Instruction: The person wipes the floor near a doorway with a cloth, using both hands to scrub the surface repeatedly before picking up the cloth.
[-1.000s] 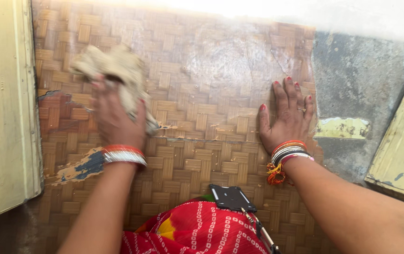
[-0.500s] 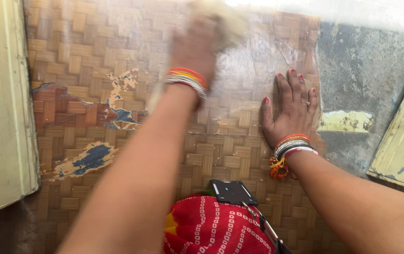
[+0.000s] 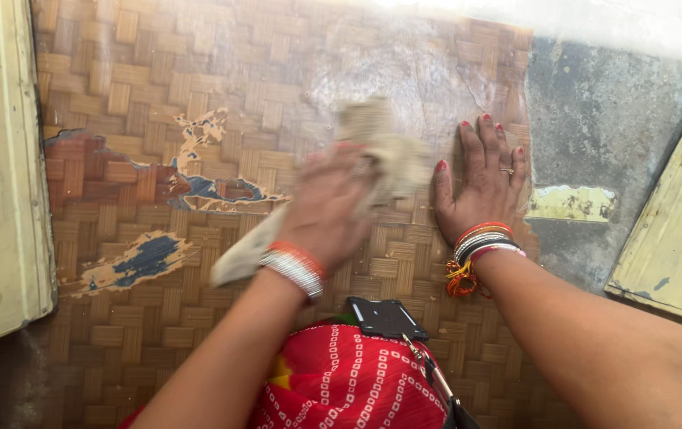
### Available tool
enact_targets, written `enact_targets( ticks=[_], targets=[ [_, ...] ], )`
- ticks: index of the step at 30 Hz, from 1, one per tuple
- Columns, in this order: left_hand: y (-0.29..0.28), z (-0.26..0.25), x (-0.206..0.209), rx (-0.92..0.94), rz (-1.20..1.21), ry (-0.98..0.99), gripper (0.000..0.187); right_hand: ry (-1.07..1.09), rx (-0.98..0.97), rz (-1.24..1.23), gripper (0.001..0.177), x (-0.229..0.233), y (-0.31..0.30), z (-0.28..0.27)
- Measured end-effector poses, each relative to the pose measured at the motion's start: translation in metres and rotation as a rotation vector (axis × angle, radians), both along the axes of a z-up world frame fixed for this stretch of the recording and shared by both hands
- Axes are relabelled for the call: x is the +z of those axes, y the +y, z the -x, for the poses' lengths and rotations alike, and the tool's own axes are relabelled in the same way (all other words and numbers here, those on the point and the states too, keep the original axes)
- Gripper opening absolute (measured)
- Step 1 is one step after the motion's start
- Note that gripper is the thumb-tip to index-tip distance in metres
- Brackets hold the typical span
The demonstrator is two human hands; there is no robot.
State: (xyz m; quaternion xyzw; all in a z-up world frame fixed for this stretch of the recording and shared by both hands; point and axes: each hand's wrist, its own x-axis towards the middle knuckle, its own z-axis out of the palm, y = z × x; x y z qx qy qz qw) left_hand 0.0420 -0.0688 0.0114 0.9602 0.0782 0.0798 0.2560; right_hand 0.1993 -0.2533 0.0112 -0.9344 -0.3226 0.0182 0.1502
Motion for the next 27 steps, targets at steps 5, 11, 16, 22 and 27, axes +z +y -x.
enact_targets(
  ticks=[5,11,16,22,27],
  targets=[
    [0.009,-0.082,-0.017,-0.030,-0.265,0.075,0.061,-0.007,0.000,-0.002,0.063,0.001,0.002,0.001],
    [0.134,-0.055,-0.044,0.338,-0.251,0.027,0.058,-0.001,-0.003,0.005,0.062,0.000,0.001,-0.001],
    [0.163,0.051,-0.011,0.587,-0.265,0.097,0.051,-0.005,0.002,0.016,0.063,0.000,0.001,0.000],
    [0.063,0.040,-0.013,0.218,-0.139,-0.113,0.062,0.006,-0.001,0.017,0.063,-0.002,0.000,0.000],
    [-0.006,-0.045,-0.001,-0.073,-0.083,0.046,0.051,0.006,-0.002,0.003,0.062,-0.002,0.000,0.000]
  ],
)
